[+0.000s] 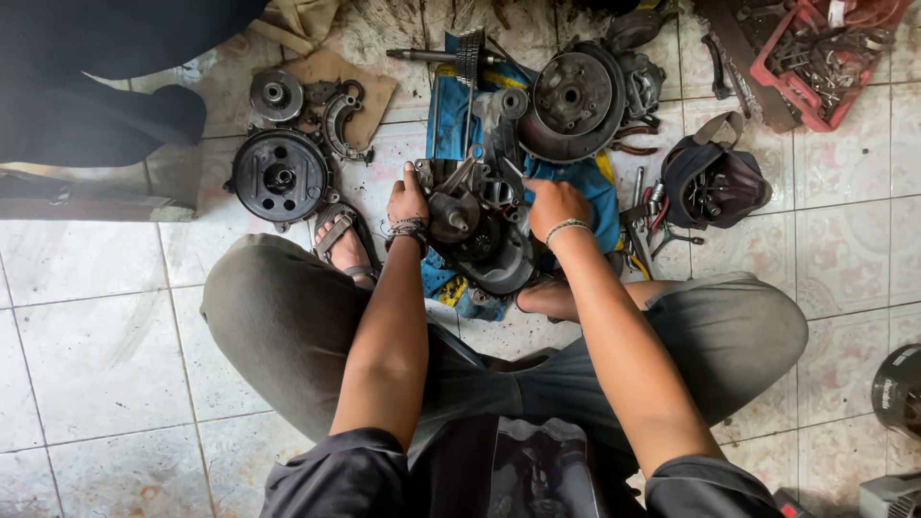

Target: The person sits on the floor and uses a screwdriver to work on a disassembled engine block placed on a blue cloth. They manipulate internal components and adjust parts within the engine casing while surrounded by various mechanical parts and tools.

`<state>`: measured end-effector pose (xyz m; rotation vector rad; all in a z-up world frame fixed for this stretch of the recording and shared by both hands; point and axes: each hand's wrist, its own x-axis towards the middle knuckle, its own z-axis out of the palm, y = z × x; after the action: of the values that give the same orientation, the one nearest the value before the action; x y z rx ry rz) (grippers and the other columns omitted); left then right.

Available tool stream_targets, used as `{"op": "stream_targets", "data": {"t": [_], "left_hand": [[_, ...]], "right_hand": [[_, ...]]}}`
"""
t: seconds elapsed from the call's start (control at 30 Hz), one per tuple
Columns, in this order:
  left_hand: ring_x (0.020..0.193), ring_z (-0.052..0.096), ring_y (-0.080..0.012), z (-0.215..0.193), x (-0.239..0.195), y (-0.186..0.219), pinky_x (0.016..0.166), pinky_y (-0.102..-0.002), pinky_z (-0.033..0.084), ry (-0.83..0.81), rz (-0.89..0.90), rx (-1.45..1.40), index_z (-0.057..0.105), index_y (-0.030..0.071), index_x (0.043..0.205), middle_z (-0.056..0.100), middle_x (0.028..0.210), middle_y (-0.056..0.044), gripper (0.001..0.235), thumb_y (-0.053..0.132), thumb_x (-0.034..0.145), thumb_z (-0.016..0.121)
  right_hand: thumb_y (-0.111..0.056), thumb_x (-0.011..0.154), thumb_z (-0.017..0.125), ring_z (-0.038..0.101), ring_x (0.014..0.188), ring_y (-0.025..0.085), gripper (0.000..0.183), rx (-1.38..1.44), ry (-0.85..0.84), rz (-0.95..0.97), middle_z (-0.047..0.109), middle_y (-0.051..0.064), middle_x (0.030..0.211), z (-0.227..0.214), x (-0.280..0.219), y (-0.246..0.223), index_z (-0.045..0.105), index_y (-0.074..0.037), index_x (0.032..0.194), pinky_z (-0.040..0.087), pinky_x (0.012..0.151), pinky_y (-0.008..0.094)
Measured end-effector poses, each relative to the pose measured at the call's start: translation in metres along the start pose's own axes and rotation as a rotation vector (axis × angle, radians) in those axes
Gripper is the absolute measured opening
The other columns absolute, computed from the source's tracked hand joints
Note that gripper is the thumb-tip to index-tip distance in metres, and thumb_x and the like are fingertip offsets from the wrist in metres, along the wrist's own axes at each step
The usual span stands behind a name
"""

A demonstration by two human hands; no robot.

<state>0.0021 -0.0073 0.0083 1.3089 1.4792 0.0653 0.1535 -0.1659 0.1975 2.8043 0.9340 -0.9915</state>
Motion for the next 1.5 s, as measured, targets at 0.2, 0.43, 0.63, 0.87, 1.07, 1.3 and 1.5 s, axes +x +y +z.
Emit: {"op": "stream_targets", "data": {"t": [0.2, 0.43, 0.63, 0.87, 1.07, 1.3, 1.5], "left_hand": [[0.129, 0.057, -0.0466, -0.006, -0.003, 0.001, 0.11, -0.055, 0.044, -0.04, -0.015, 0.024, 0.064, 0.009, 0.125, 0.065, 0.13, -0.025, 0.096, 0.089, 0.091, 0.024], [0.131, 0.056, -0.0474, -0.005, -0.004, 0.004, 0.113, -0.054, 0.043, -0.044, -0.004, 0.035, 0.063, 0.008, 0.126, 0.064, 0.132, -0.026, 0.096, 0.088, 0.092, 0.024], [0.132, 0.055, -0.0471, -0.004, -0.003, 0.001, 0.113, -0.054, 0.043, -0.043, -0.015, 0.056, 0.063, 0.008, 0.126, 0.063, 0.133, -0.026, 0.095, 0.088, 0.093, 0.022], [0.131, 0.056, -0.0476, -0.006, -0.012, 0.008, 0.112, -0.054, 0.043, -0.012, -0.014, 0.035, 0.064, 0.007, 0.124, 0.065, 0.13, -0.027, 0.094, 0.086, 0.094, 0.024], [0.13, 0.057, -0.0461, -0.002, -0.007, 0.005, 0.112, -0.054, 0.044, -0.006, -0.011, 0.027, 0.064, 0.008, 0.125, 0.066, 0.13, -0.026, 0.093, 0.087, 0.094, 0.024], [0.129, 0.057, -0.0474, -0.003, -0.006, 0.003, 0.112, -0.055, 0.044, -0.003, 0.001, 0.034, 0.064, 0.008, 0.123, 0.066, 0.129, -0.027, 0.095, 0.088, 0.092, 0.024], [0.127, 0.059, -0.0464, 0.0, -0.002, 0.0, 0.11, -0.054, 0.045, -0.005, -0.002, 0.029, 0.064, 0.009, 0.122, 0.066, 0.127, -0.025, 0.095, 0.089, 0.092, 0.024]], "right_hand": [[-0.009, 0.101, 0.044, 0.066, 0.124, 0.042, 0.05, -0.053, -0.078, 0.017, 0.072, 0.022, 0.128, -0.007, -0.019, 0.001, 0.066, -0.026, 0.143, 0.055, 0.104, 0.056], [-0.01, 0.099, 0.056, 0.067, 0.123, 0.041, 0.047, -0.043, -0.043, -0.001, 0.072, 0.023, 0.127, -0.005, -0.006, 0.001, 0.065, -0.022, 0.144, 0.057, 0.102, 0.055], [-0.011, 0.099, 0.061, 0.067, 0.121, 0.041, 0.046, -0.05, -0.052, 0.007, 0.072, 0.023, 0.128, -0.003, 0.002, -0.001, 0.065, -0.018, 0.144, 0.058, 0.099, 0.055], [-0.011, 0.098, 0.061, 0.066, 0.123, 0.043, 0.047, -0.072, -0.064, -0.014, 0.071, 0.024, 0.129, 0.002, 0.011, 0.002, 0.065, -0.018, 0.144, 0.058, 0.099, 0.056], [-0.007, 0.1, 0.058, 0.067, 0.119, 0.045, 0.046, -0.062, -0.023, -0.04, 0.07, 0.028, 0.127, 0.0, 0.013, -0.001, 0.064, -0.014, 0.145, 0.059, 0.096, 0.057], [-0.007, 0.101, 0.05, 0.067, 0.123, 0.042, 0.049, -0.083, -0.01, -0.02, 0.071, 0.023, 0.128, 0.009, 0.026, -0.004, 0.064, -0.022, 0.146, 0.057, 0.101, 0.055], [-0.009, 0.102, 0.046, 0.064, 0.126, 0.044, 0.049, -0.114, -0.077, -0.007, 0.071, 0.023, 0.13, -0.015, -0.006, -0.006, 0.065, -0.025, 0.144, 0.054, 0.107, 0.055]]}}
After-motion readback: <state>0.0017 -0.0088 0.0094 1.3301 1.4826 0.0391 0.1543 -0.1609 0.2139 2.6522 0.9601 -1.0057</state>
